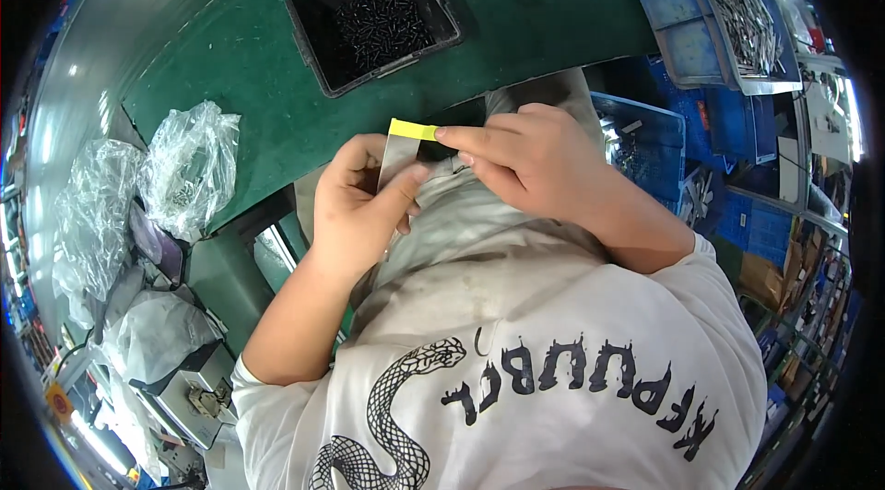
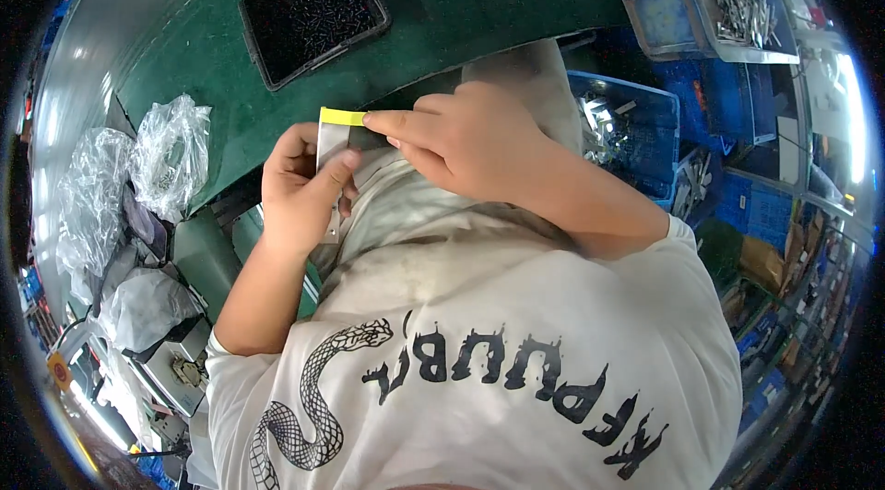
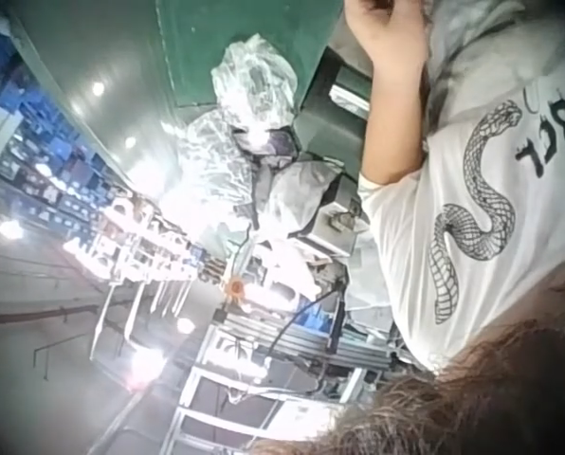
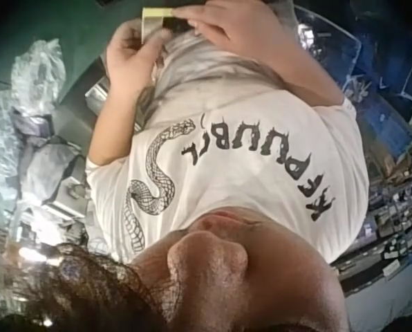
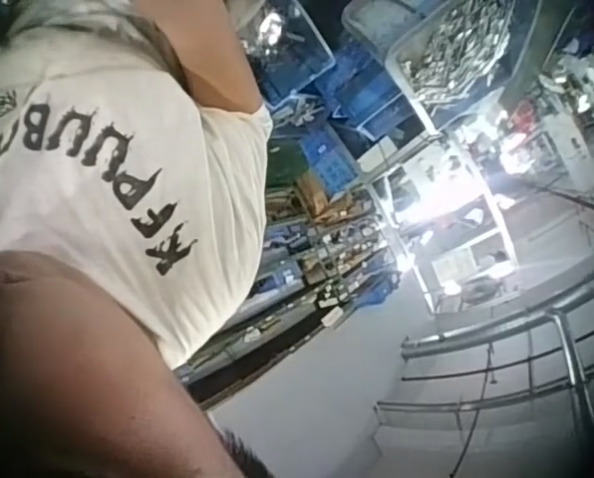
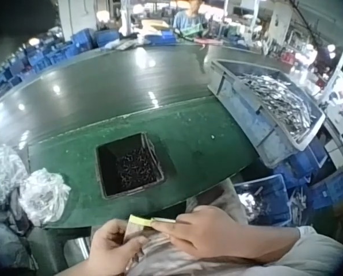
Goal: The recorder is applying yellow tape to small silver rectangular electronic components on a production line.
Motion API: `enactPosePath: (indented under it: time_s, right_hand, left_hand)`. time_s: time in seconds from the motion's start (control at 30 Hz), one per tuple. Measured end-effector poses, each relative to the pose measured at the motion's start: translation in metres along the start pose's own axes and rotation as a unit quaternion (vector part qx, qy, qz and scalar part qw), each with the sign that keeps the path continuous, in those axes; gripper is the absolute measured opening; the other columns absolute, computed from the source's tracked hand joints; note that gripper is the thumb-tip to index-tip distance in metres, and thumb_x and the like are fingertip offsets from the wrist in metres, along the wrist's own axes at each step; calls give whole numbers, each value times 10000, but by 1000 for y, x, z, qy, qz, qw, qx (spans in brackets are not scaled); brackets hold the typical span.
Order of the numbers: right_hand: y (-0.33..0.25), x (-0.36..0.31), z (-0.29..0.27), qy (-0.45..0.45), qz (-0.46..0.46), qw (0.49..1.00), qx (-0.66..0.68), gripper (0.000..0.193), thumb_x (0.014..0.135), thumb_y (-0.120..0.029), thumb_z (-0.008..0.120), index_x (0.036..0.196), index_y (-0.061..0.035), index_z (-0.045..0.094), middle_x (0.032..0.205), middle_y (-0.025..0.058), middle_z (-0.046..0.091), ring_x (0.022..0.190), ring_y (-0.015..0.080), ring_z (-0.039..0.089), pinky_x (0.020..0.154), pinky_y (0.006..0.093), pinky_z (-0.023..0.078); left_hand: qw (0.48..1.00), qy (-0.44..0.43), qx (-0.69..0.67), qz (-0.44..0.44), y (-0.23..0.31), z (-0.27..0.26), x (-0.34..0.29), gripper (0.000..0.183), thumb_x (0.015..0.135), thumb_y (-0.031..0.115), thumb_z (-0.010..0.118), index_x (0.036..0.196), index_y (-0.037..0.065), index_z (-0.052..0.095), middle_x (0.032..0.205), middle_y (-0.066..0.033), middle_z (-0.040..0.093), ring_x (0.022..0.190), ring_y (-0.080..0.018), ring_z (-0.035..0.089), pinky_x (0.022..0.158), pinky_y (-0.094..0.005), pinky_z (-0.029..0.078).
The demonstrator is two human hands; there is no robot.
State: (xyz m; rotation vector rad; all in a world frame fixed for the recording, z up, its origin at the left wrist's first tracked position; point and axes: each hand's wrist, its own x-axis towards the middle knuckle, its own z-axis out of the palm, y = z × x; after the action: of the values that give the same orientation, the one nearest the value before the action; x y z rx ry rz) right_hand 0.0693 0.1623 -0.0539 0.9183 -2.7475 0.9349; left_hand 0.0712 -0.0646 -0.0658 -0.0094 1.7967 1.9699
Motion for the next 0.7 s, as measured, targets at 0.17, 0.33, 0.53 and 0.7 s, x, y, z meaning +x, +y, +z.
enactPosePath:
  time_s: [0.17,0.33,0.53,0.7]
  right_hand:
    - [1,-1,1,-8,-6,1000,-22,310,842,-105,672,1152,-111,679,649,12,574,534,205,538,528,325,387]
    - [-1,-1,1,-6,-6,1000,-20,316,841,-104,674,1157,-113,677,650,9,573,535,200,537,527,325,386]
    - [-2,1,1,-4,-10,1000,-16,359,841,-97,677,1198,-114,659,642,3,560,528,187,525,520,314,381]
    - [-2,1,2,10,-14,1000,-15,390,850,-99,671,1239,-114,642,626,3,557,515,188,511,516,315,373]
  left_hand:
    - [998,55,32,23,1,8,1,380,839,-21,722,1132,30,486,808,-49,621,599,-63,578,462,-201,449]
    - [972,62,165,154,-14,-3,3,395,828,-19,731,1148,18,502,778,-47,624,611,-61,591,498,-229,475]
    - [895,77,367,241,-8,-3,5,295,887,64,687,1150,-17,580,828,-127,698,664,-168,685,584,-298,532]
    - [939,75,299,151,-13,-6,3,205,999,85,524,1168,-25,562,939,-141,717,744,-196,710,660,-311,552]
